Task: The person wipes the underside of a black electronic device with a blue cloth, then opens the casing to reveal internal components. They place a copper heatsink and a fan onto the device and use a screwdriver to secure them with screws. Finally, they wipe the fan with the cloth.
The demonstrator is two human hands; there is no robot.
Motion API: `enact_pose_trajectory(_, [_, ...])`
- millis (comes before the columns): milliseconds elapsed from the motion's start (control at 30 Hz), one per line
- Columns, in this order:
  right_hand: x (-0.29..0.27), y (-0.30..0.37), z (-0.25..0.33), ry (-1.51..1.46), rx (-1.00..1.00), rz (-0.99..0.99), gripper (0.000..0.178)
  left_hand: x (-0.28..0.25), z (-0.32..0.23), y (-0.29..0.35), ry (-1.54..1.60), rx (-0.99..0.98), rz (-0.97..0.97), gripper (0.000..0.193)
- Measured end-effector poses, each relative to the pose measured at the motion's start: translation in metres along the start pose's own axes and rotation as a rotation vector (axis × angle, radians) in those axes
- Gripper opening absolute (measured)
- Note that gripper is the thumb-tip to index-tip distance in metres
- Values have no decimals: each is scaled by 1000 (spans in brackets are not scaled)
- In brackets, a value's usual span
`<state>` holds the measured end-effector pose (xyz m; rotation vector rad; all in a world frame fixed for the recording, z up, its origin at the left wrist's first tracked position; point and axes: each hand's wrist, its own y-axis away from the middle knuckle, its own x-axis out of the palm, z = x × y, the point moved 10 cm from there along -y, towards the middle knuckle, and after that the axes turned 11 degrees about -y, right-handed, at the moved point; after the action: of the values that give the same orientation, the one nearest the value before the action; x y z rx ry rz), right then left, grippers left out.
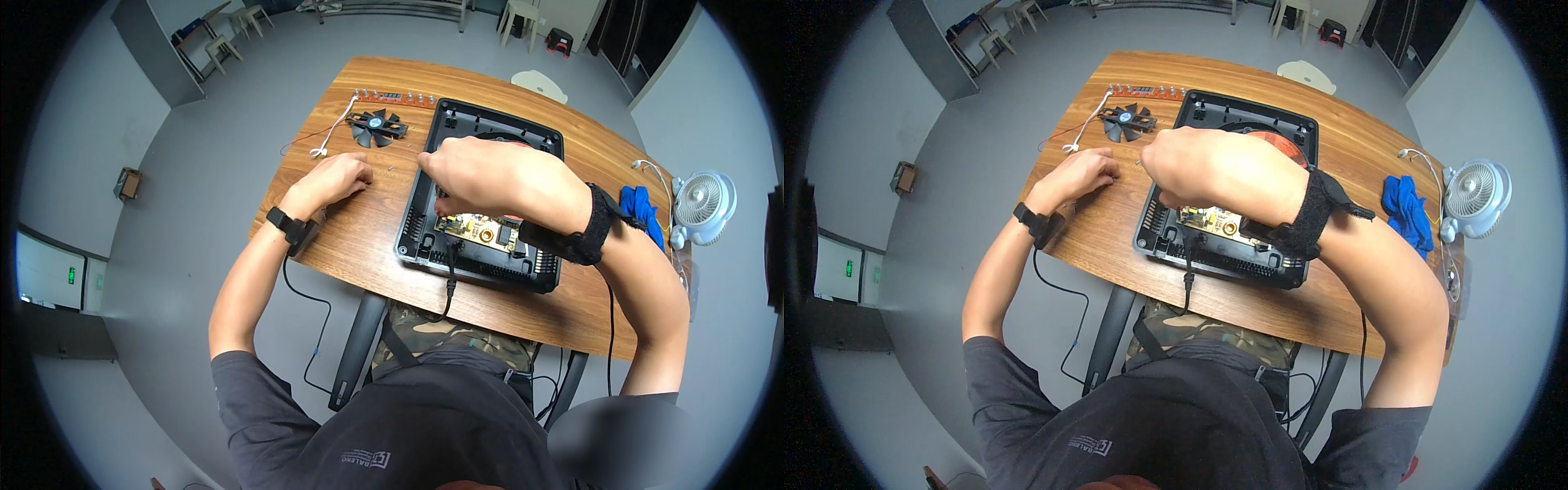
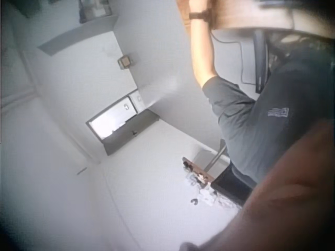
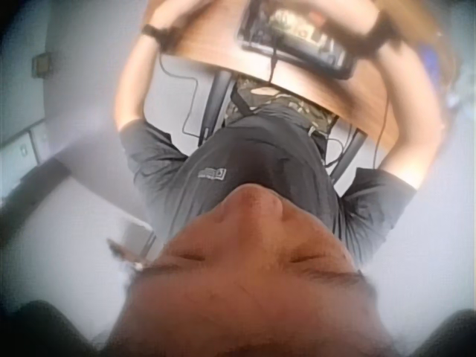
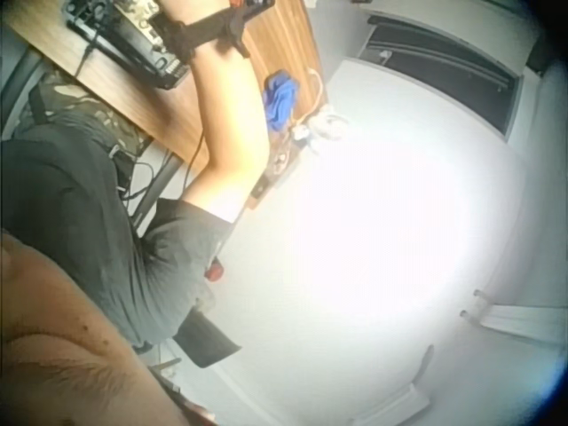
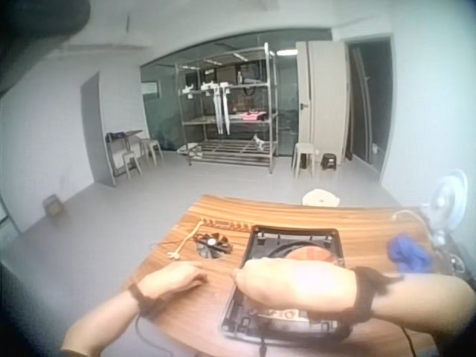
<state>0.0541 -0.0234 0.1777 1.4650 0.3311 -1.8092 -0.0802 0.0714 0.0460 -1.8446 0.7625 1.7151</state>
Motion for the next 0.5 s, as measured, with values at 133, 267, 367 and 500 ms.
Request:
enact_pose_trajectory(133, [2, 1, 2, -18, -26, -59, 35, 4, -1, -7, 19, -17, 48, 13])
enact_pose_trajectory(267, [-5, 0, 16, -10, -17, -9, 34, 9, 2, -8, 8, -8, 43, 12])
enact_pose_trajectory(367, [-1, -4, 11, 12, 5, 31, 34, 8, 1, -9, 11, 1, 26, 12])
enact_pose_trajectory(500, [2, -2, 5, -11, -30, -43, 34, 11, 1, -9, -9, 23, -9, 12])
